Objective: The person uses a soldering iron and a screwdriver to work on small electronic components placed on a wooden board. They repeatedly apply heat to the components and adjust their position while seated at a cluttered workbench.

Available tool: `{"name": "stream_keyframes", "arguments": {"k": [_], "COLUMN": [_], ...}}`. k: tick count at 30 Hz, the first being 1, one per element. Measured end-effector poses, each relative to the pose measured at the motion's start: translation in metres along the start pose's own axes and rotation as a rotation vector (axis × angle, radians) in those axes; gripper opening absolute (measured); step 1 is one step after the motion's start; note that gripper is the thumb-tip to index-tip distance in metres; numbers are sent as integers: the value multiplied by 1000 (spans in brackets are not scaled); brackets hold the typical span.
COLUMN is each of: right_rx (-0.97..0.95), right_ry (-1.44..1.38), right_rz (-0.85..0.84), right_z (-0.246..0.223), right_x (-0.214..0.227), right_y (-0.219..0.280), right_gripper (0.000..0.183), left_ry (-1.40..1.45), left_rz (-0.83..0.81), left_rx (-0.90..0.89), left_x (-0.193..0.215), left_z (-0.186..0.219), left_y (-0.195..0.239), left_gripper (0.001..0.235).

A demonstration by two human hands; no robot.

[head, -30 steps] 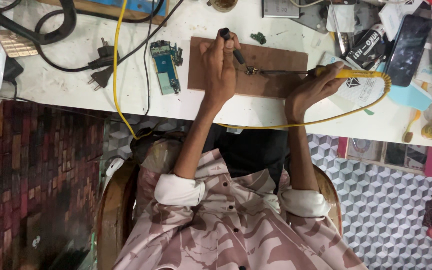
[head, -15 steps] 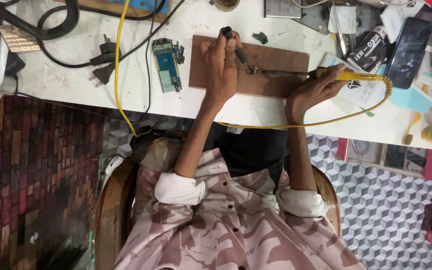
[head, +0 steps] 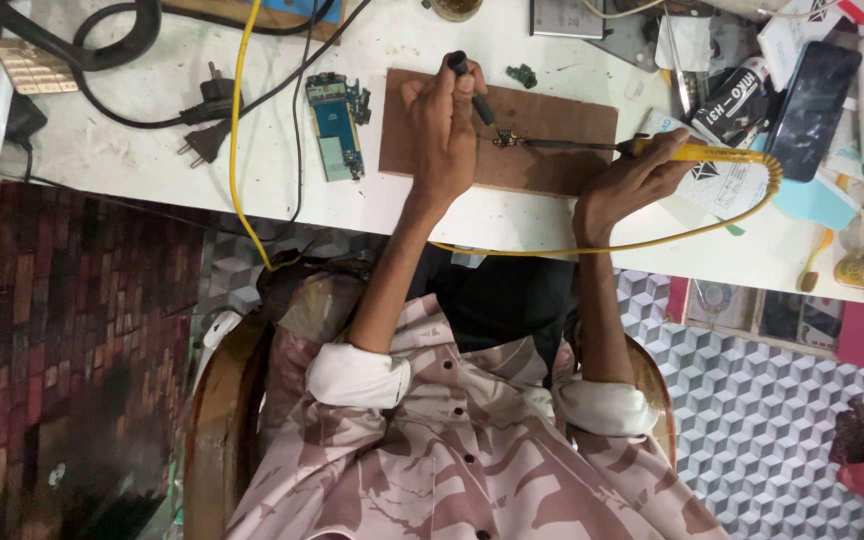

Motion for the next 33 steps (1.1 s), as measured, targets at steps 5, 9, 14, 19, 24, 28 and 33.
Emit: {"name": "stream_keyframes", "arguments": {"k": [5, 9, 14, 19, 24, 28, 33], "right_rx": [108, 94, 133, 196, 324, 352, 323], "right_ry": [93, 77, 50, 79, 148, 122, 96], "right_rz": [-131, -155, -155, -180, -219, -277, -337], "right_z": [-24, -29, -23, -8, -8, -10, -23], "right_x": [-6, -6, -7, -6, -10, -15, -22], "right_y": [1, -1, -6, -14, -21, -27, -27], "right_gripper": [46, 44, 43, 44, 44, 45, 43], "left_ry": [5, 1, -2, -9, -21, -11, -28], "left_rz": [25, 20, 20, 45, 40, 52, 38], "left_rx": [-7, -28, 0, -38, -36, -57, -33], "left_x": [1, 1, 2, 3, 5, 4, 4], "left_z": [-3, -2, -1, 3, 5, 6, 5], "left_y": [1, 0, 0, 0, -1, 1, 0], "left_gripper": [52, 52, 51, 51, 46, 41, 39]}}
Point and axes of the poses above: each hand's wrist, its own y-axis away from the middle knuckle, its own x-axis out of the back of the hand, z = x × y, the point moved 7 cm from there along -y, towards the middle knuckle, and after that the axes turned 2 degrees about x, right-handed, at the moved point
